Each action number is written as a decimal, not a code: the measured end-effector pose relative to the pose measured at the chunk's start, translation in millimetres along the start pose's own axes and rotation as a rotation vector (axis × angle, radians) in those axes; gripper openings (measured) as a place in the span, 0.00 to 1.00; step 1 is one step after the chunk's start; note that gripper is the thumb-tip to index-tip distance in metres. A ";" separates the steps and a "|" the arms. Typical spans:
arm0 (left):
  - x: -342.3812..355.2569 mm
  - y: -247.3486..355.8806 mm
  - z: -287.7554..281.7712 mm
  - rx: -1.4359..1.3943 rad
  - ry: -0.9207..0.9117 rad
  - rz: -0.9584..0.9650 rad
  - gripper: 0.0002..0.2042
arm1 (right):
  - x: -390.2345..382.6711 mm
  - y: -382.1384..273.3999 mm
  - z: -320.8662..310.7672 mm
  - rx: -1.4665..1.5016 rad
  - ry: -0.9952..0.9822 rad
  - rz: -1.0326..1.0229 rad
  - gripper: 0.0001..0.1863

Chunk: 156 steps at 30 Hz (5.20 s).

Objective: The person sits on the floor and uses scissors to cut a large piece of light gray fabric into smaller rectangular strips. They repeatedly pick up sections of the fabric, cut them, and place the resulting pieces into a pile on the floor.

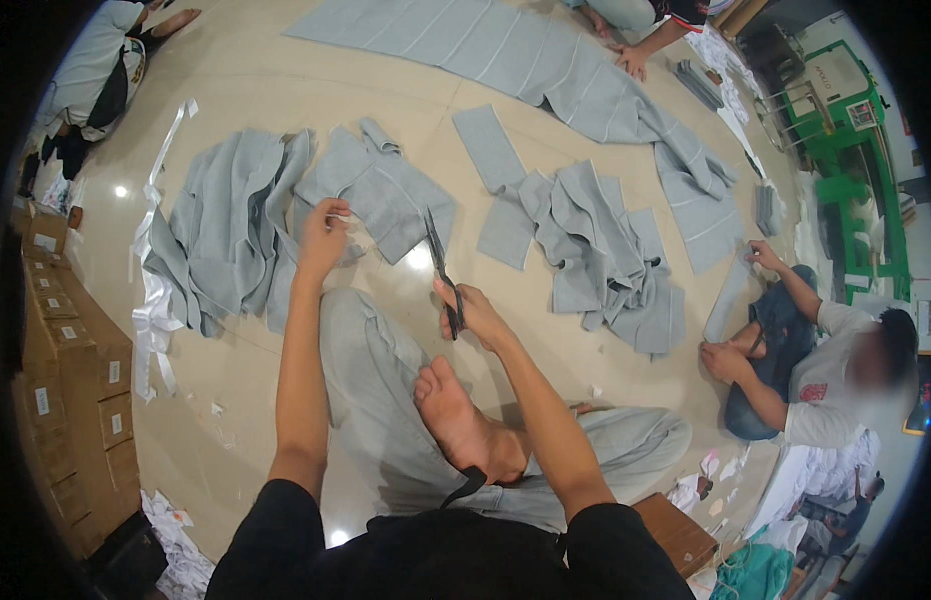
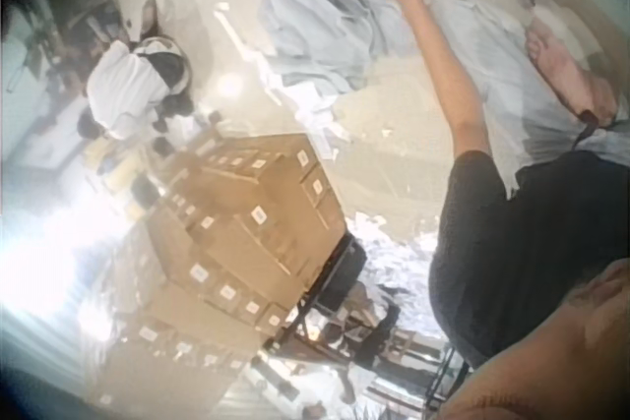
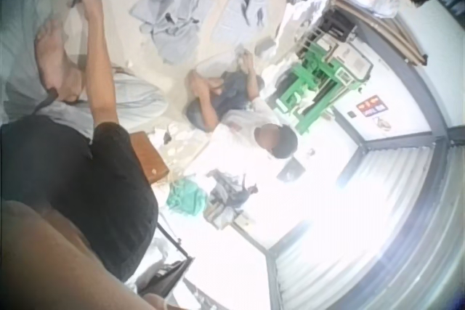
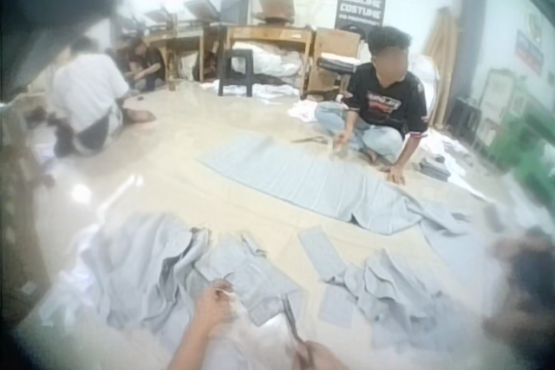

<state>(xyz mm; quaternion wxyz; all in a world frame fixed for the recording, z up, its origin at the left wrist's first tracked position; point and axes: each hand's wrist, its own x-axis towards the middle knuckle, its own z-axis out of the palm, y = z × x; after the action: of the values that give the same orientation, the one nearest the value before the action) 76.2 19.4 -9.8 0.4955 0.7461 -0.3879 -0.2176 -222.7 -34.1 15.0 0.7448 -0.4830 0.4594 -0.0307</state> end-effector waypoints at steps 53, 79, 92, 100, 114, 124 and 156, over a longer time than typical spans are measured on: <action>-42.7 51.8 251.3 0.734 -0.304 0.141 0.39 | -155.4 73.3 -106.0 0.250 0.244 -0.236 0.26; 68.3 -21.8 -13.2 0.972 -0.573 0.511 0.42 | -130.3 55.2 -86.9 0.217 0.131 -0.265 0.23; 7.1 0.8 -59.6 0.698 0.016 0.049 0.21 | 37.7 -39.3 -0.1 -0.391 -0.609 0.156 0.33; -104.0 -39.1 -61.3 0.876 0.126 -0.170 0.17 | 85.8 -42.4 34.6 -0.334 -0.793 0.305 0.37; -96.2 -66.7 -94.0 0.200 0.225 -0.337 0.19 | 106.8 -57.4 56.3 -0.310 -0.716 0.320 0.38; -99.5 -66.7 -97.6 0.142 0.217 -0.373 0.19 | 97.9 -65.3 51.9 -0.537 -0.670 0.187 0.30; 43.5 -65.4 -12.4 0.924 0.129 -0.084 0.10 | 10.5 -38.2 -137.9 -0.785 0.520 -0.480 0.32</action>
<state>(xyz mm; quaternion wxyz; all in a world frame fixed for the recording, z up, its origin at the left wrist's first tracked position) 135.0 5.5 -61.4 0.1253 0.9157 -0.3818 0.0047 -299.9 -154.9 21.2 0.3411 -0.7937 0.4825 -0.1449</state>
